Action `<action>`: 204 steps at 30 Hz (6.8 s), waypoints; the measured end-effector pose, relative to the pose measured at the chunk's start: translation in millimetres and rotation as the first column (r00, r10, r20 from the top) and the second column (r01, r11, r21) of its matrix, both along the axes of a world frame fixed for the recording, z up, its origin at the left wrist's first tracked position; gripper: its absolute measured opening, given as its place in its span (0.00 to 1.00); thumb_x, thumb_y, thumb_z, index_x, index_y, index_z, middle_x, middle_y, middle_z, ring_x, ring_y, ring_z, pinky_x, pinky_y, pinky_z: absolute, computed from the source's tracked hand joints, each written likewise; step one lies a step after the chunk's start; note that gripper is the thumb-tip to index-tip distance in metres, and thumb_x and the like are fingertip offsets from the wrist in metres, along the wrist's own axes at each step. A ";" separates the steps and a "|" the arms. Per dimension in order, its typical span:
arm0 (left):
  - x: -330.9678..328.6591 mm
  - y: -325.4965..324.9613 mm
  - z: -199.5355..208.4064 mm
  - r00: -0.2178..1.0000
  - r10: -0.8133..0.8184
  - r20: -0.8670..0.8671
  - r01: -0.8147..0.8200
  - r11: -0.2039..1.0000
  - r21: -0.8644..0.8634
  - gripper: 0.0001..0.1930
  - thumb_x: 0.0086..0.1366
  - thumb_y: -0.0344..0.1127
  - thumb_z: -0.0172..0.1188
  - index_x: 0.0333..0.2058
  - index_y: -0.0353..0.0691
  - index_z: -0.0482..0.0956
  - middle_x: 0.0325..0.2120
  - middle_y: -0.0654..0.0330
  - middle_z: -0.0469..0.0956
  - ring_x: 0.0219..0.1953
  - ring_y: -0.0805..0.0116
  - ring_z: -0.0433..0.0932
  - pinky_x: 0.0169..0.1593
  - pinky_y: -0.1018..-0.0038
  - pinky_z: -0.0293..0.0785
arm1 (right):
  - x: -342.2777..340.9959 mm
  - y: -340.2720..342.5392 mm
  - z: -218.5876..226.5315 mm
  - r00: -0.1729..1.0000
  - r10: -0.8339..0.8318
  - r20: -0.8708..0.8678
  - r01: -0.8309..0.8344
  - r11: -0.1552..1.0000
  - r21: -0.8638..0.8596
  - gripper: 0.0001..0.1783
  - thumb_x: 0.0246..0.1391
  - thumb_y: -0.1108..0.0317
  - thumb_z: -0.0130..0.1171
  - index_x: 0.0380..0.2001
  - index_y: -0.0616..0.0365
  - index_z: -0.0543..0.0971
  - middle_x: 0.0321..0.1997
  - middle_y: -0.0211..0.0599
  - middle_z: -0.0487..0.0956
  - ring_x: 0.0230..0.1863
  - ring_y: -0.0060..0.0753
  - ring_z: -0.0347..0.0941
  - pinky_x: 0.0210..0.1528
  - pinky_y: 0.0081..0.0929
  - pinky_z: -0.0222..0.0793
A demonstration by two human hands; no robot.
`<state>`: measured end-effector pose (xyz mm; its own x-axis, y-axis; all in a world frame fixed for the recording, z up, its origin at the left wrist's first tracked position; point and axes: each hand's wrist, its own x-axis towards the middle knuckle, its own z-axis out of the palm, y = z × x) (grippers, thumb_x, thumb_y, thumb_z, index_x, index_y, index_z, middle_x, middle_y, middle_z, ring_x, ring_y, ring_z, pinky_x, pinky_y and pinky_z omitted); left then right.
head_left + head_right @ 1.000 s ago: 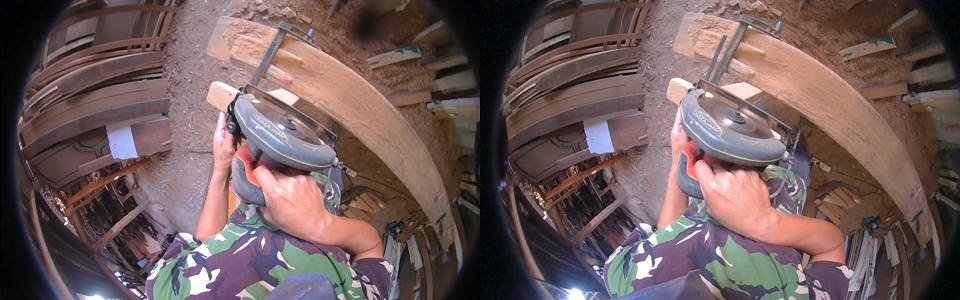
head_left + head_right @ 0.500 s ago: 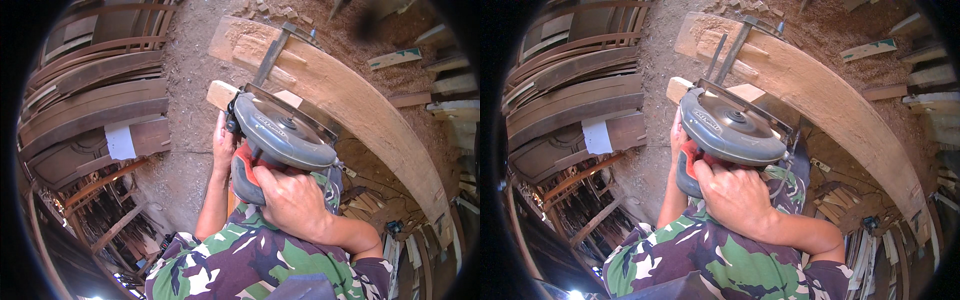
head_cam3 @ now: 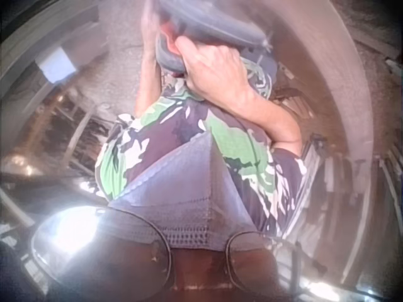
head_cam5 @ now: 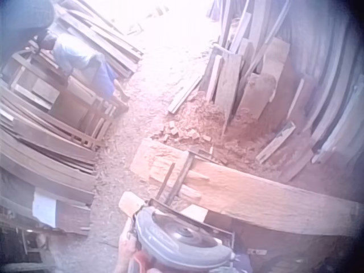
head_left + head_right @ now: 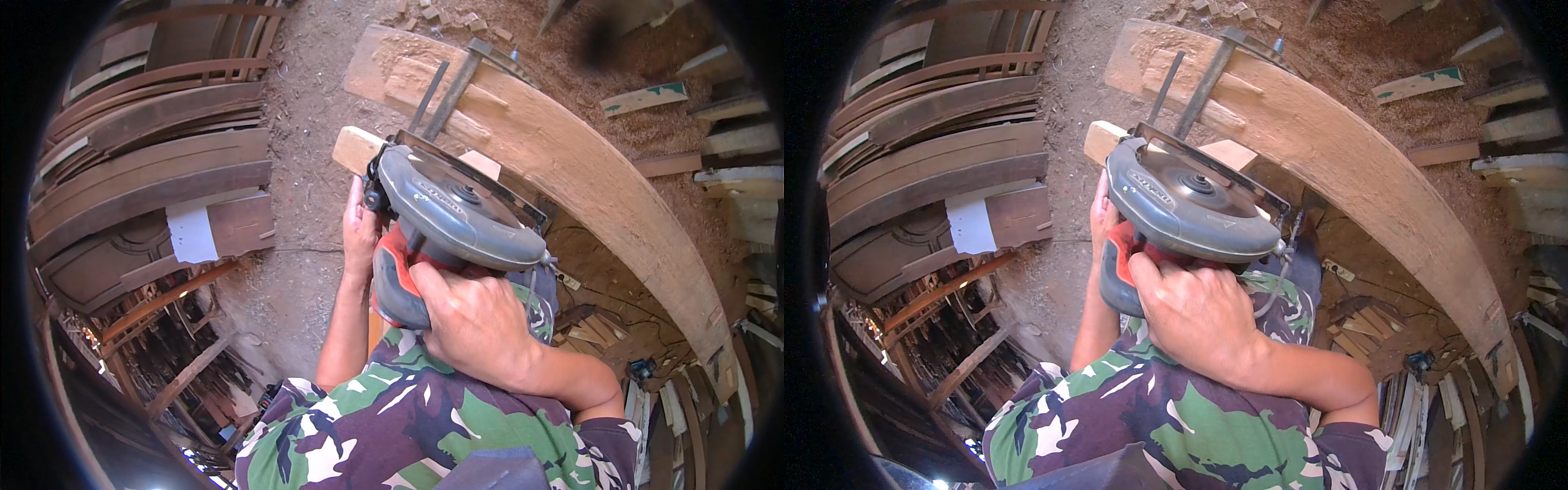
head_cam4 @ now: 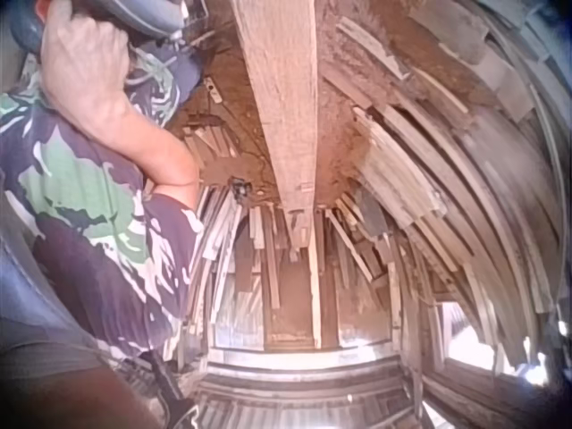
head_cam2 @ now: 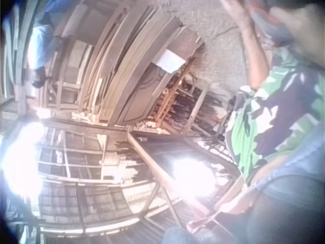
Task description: The person saws a piece of wood using a circular saw, then adjusts and tightens a clamp on a large wooden beam, and later makes another cut with the circular saw.
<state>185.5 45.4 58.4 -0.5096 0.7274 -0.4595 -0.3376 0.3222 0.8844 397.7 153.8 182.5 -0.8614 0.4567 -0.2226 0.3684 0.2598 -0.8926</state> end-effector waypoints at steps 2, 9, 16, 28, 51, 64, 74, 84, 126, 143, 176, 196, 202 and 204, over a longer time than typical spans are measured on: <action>-13.4 -8.5 -6.4 0.998 -0.052 -0.035 0.052 0.998 -0.022 0.30 0.79 0.43 0.53 0.73 0.36 0.58 0.58 0.60 0.76 0.52 0.76 0.77 0.51 0.76 0.77 | -5.7 0.0 0.6 1.000 -0.008 -0.003 0.008 1.000 0.002 0.21 0.40 0.75 0.66 0.41 0.60 0.74 0.27 0.48 0.82 0.30 0.56 0.82 0.31 0.49 0.77; -34.3 -7.0 -14.0 1.000 -0.003 -0.019 0.004 1.000 0.024 0.27 0.79 0.39 0.52 0.70 0.35 0.61 0.55 0.59 0.78 0.50 0.74 0.80 0.50 0.75 0.79 | -31.3 -1.2 -0.5 1.000 -0.010 0.006 0.010 1.000 0.005 0.23 0.40 0.75 0.66 0.44 0.59 0.75 0.27 0.50 0.83 0.30 0.59 0.81 0.31 0.52 0.77; -90.0 -3.0 -18.8 0.999 -0.014 0.033 0.009 0.991 0.136 0.23 0.75 0.31 0.50 0.66 0.38 0.66 0.52 0.51 0.80 0.50 0.58 0.84 0.54 0.59 0.85 | -85.9 0.2 -1.8 0.998 -0.064 -0.019 0.065 0.996 0.060 0.20 0.43 0.73 0.67 0.42 0.59 0.75 0.24 0.54 0.81 0.31 0.65 0.80 0.32 0.57 0.76; -140.9 -70.0 28.8 0.998 0.012 0.062 -0.027 0.967 0.255 0.32 0.77 0.48 0.56 0.71 0.36 0.59 0.58 0.54 0.74 0.58 0.63 0.78 0.61 0.63 0.78 | -138.0 -68.5 32.8 0.986 0.076 -0.146 -0.030 0.955 0.294 0.09 0.51 0.72 0.58 0.38 0.59 0.78 0.21 0.49 0.82 0.23 0.52 0.83 0.25 0.47 0.79; -205.5 -172.8 -46.0 0.643 -0.766 -0.017 0.754 0.637 -0.159 0.21 0.78 0.41 0.55 0.66 0.44 0.74 0.44 0.63 0.82 0.42 0.76 0.78 0.48 0.75 0.77 | -50.6 -358.0 101.4 0.233 -0.968 -0.098 0.954 0.207 0.218 0.09 0.58 0.76 0.69 0.41 0.66 0.82 0.33 0.27 0.80 0.35 0.17 0.73 0.40 0.20 0.70; -3.5 -27.7 -288.3 0.368 -0.558 0.744 0.785 0.615 0.074 0.23 0.66 0.40 0.68 0.56 0.38 0.76 0.38 0.56 0.82 0.34 0.66 0.83 0.37 0.68 0.82 | -159.7 -501.0 107.3 -0.670 -0.742 -0.032 0.732 -0.667 0.137 0.14 0.61 0.75 0.65 0.48 0.68 0.80 0.23 0.30 0.75 0.16 0.15 0.61 0.19 0.19 0.56; 44.7 -30.0 -233.9 0.637 -0.733 -0.240 0.425 0.593 -0.684 0.08 0.67 0.35 0.57 0.41 0.44 0.83 0.38 0.46 0.87 0.46 0.44 0.87 0.47 0.51 0.83 | -334.1 -550.6 121.6 -0.975 -0.134 0.175 0.212 -0.790 0.576 0.28 0.62 0.48 0.69 0.37 0.68 0.79 0.23 0.33 0.80 0.19 0.26 0.72 0.23 0.31 0.71; 22.5 -25.2 -181.1 0.414 -0.882 -0.224 0.557 0.440 -0.705 0.29 0.67 0.44 0.66 0.63 0.44 0.69 0.46 0.47 0.83 0.53 0.49 0.82 0.55 0.55 0.79 | -530.5 -491.2 115.7 -0.961 0.195 0.199 -0.037 -0.796 0.604 0.35 0.60 0.37 0.64 0.39 0.66 0.84 0.25 0.40 0.82 0.25 0.34 0.77 0.32 0.37 0.75; -13.0 403.7 -16.1 -0.930 -0.131 -0.344 0.153 -0.988 -0.036 0.39 0.71 0.32 0.55 0.77 0.37 0.48 0.31 0.58 0.68 0.36 0.67 0.70 0.45 0.69 0.72 | -417.5 146.8 29.0 -0.991 -0.076 0.108 0.088 -0.989 0.117 0.14 0.58 0.67 0.69 0.44 0.63 0.82 0.33 0.53 0.84 0.37 0.54 0.84 0.40 0.41 0.77; 50.0 379.9 -34.9 -0.975 -0.021 -0.223 0.030 -0.999 -0.037 0.35 0.77 0.33 0.50 0.76 0.32 0.47 0.59 0.47 0.73 0.58 0.64 0.73 0.66 0.71 0.65 | -367.9 158.5 7.4 -0.989 0.108 0.098 -0.104 -0.994 0.039 0.18 0.56 0.67 0.72 0.47 0.61 0.80 0.34 0.56 0.85 0.37 0.60 0.85 0.37 0.42 0.78; 78.0 358.8 -18.6 -0.984 -0.157 0.085 0.161 -0.986 0.050 0.36 0.77 0.29 0.45 0.78 0.36 0.40 0.56 0.58 0.78 0.46 0.75 0.80 0.48 0.77 0.78 | -354.9 140.8 -7.7 -0.993 -0.104 0.053 0.103 -0.994 -0.022 0.30 0.42 0.74 0.68 0.52 0.60 0.71 0.31 0.50 0.83 0.32 0.61 0.82 0.33 0.54 0.75; 78.9 332.7 28.3 -0.973 -0.196 0.125 0.203 -0.978 0.046 0.28 0.78 0.44 0.53 0.70 0.40 0.62 0.57 0.57 0.77 0.53 0.66 0.81 0.57 0.66 0.82 | -319.6 135.7 -13.5 -0.995 -0.099 0.000 0.099 -0.995 -0.019 0.27 0.41 0.77 0.64 0.49 0.63 0.72 0.26 0.52 0.82 0.28 0.61 0.81 0.32 0.55 0.75; 98.3 331.5 23.0 -0.970 -0.188 0.157 0.199 -0.978 0.063 0.28 0.78 0.44 0.53 0.70 0.39 0.62 0.58 0.57 0.76 0.54 0.66 0.81 0.59 0.68 0.80 | -305.1 135.5 -14.9 -0.996 -0.081 -0.037 0.081 -0.997 0.001 0.24 0.42 0.78 0.63 0.46 0.63 0.72 0.23 0.54 0.81 0.27 0.62 0.81 0.32 0.55 0.76; 98.9 327.7 31.9 -0.968 -0.185 0.169 0.198 -0.978 0.066 0.28 0.77 0.43 0.53 0.71 0.40 0.62 0.58 0.57 0.76 0.54 0.66 0.80 0.59 0.69 0.79 | -297.7 135.4 -14.9 -0.997 -0.069 -0.041 0.069 -0.997 0.022 0.23 0.43 0.79 0.63 0.45 0.63 0.72 0.23 0.55 0.81 0.27 0.63 0.81 0.32 0.55 0.76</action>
<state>284.4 373.1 90.4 0.5676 -0.6616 -0.4901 0.5259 -0.1667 0.8341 100.0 289.1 167.5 0.8994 -0.3999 -0.1767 -0.3111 -0.3015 -0.9013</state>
